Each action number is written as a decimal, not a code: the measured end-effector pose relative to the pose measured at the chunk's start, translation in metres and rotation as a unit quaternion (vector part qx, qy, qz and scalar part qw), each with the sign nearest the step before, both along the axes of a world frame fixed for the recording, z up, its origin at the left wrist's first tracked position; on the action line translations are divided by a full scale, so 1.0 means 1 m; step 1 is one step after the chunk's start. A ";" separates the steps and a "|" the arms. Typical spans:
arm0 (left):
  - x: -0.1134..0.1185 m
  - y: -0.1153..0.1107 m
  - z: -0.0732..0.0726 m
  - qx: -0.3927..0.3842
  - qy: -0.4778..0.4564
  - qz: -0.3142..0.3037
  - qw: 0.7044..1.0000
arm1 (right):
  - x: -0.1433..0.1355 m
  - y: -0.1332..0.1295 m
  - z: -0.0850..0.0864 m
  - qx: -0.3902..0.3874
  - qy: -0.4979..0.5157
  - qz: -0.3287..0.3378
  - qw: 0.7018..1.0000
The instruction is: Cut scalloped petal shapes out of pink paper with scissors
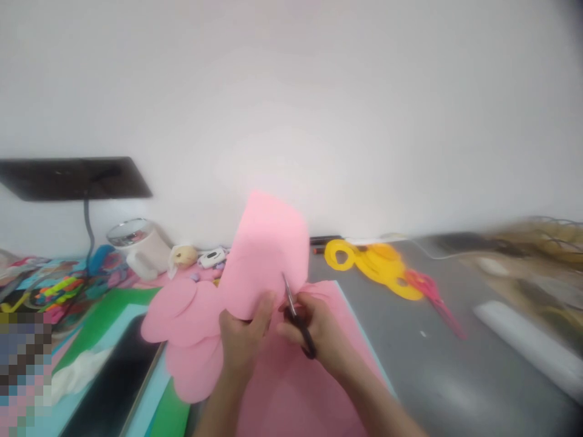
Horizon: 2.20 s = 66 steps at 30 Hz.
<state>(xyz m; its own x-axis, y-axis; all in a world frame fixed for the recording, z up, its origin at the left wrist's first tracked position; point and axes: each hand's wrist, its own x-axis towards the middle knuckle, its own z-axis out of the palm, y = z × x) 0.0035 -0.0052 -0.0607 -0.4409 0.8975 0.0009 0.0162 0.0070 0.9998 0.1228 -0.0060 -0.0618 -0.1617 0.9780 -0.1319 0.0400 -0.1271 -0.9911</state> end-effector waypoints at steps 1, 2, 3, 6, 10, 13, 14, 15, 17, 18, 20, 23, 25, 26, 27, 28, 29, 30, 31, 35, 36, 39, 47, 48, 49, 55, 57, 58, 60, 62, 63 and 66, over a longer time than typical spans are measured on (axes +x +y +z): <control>0.001 0.000 0.001 0.001 0.004 0.002 1.000 | 0.001 0.001 0.000 0.005 0.008 -0.001 1.000; 0.002 -0.001 0.002 0.006 0.009 0.001 1.000 | 0.001 0.001 0.002 0.008 0.018 0.002 1.000; 0.002 -0.001 0.002 0.010 0.015 -0.003 1.000 | 0.002 0.002 0.004 0.011 0.026 0.007 1.000; 0.002 -0.001 0.002 0.008 0.020 -0.011 1.000 | 0.004 0.002 0.011 0.012 0.041 0.030 0.999; 0.001 -0.001 0.000 0.007 0.021 -0.017 1.000 | 0.005 0.002 0.015 0.010 0.031 0.041 0.999; 0.002 -0.001 0.002 0.003 0.022 -0.010 1.000 | 0.005 0.003 0.015 0.011 0.020 0.046 0.999; 0.002 -0.001 0.002 0.001 0.022 -0.009 1.000 | 0.005 0.003 0.014 0.013 0.017 0.047 0.999; 0.002 -0.001 0.003 -0.002 0.022 -0.010 1.000 | 0.005 0.003 0.014 0.014 0.015 0.048 0.999; 0.003 -0.002 0.005 -0.008 0.024 -0.013 1.000 | 0.005 0.003 0.014 0.014 0.012 0.046 0.999; 0.003 -0.002 0.005 -0.009 0.024 -0.014 1.000 | 0.005 0.003 0.015 0.013 0.011 0.046 0.999; 0.002 -0.002 0.007 -0.010 0.022 -0.013 1.000 | 0.005 0.002 0.016 0.010 0.010 0.044 0.999; 0.002 -0.002 0.008 -0.006 0.016 -0.016 1.000 | 0.005 0.002 0.016 0.004 0.011 0.041 0.999; 0.002 -0.002 0.009 -0.005 0.012 -0.023 1.000 | 0.006 0.001 0.016 -0.002 0.009 0.038 0.999; 0.001 -0.003 0.009 -0.002 0.013 -0.027 1.000 | 0.006 0.001 0.016 -0.005 0.008 0.036 0.999; 0.001 -0.003 0.009 0.000 0.015 -0.030 0.999 | 0.006 0.001 0.015 -0.006 0.008 0.034 0.999; 0.001 -0.003 0.009 0.002 0.018 -0.030 0.999 | 0.006 0.001 0.014 -0.006 0.010 0.033 0.999; 0.001 -0.003 0.009 0.005 0.022 -0.029 0.999 | 0.006 0.002 0.014 -0.006 0.012 0.032 0.999; 0.001 -0.003 0.009 0.007 0.024 -0.028 0.999 | 0.006 0.002 0.013 -0.006 0.014 0.031 0.999; 0.001 -0.003 0.009 0.007 0.025 -0.028 0.999 | 0.006 0.002 0.012 -0.006 0.015 0.030 0.999; 0.001 -0.002 0.009 0.015 0.026 -0.030 0.999 | 0.006 0.001 0.012 -0.012 0.011 0.025 1.000; 0.001 -0.002 0.009 0.019 0.028 -0.030 0.999 | 0.006 0.001 0.012 -0.014 0.009 0.023 1.000; 0.001 -0.002 0.010 0.027 0.035 -0.029 0.999 | 0.006 0.001 0.014 -0.021 0.001 0.022 1.000; 0.001 -0.003 0.011 0.024 0.035 -0.037 0.998 | 0.006 0.001 0.013 -0.026 -0.003 0.019 0.999; 0.001 -0.003 0.011 0.025 0.037 -0.037 0.998 | 0.006 0.001 0.013 -0.027 -0.004 0.017 0.999; 0.001 -0.003 0.011 0.027 0.040 -0.037 0.998 | 0.005 0.001 0.013 -0.027 -0.004 0.016 1.000; 0.002 -0.003 0.010 0.035 0.042 -0.027 0.998 | 0.005 0.001 0.014 -0.031 -0.010 0.012 0.999; 0.002 -0.002 0.009 0.036 0.044 -0.027 0.998 | 0.005 0.001 0.014 -0.033 -0.015 0.008 0.999; 0.002 -0.002 0.008 0.036 0.047 -0.027 0.998 | 0.005 0.001 0.013 -0.032 -0.016 0.007 0.999; 0.002 -0.002 0.008 0.035 0.048 -0.026 0.998 | 0.006 0.001 0.013 -0.030 -0.016 0.005 0.999; 0.002 -0.002 0.007 0.035 0.043 -0.025 0.998 | 0.006 0.000 0.012 -0.030 -0.016 0.005 0.999; 0.002 -0.002 0.007 0.036 0.039 -0.025 0.998 | 0.005 0.000 0.012 -0.030 -0.017 0.006 0.999; 0.002 -0.002 0.005 0.044 0.031 -0.031 0.998 | 0.005 0.000 0.014 -0.031 -0.021 0.012 0.999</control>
<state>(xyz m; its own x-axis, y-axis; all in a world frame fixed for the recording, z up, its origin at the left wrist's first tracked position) 0.0052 -0.0071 -0.0555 -0.3812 0.9182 0.1075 0.0764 -0.0846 0.9935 0.1274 -0.0060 -0.0476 -0.1778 0.9638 -0.1986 0.0848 -0.1861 -0.9789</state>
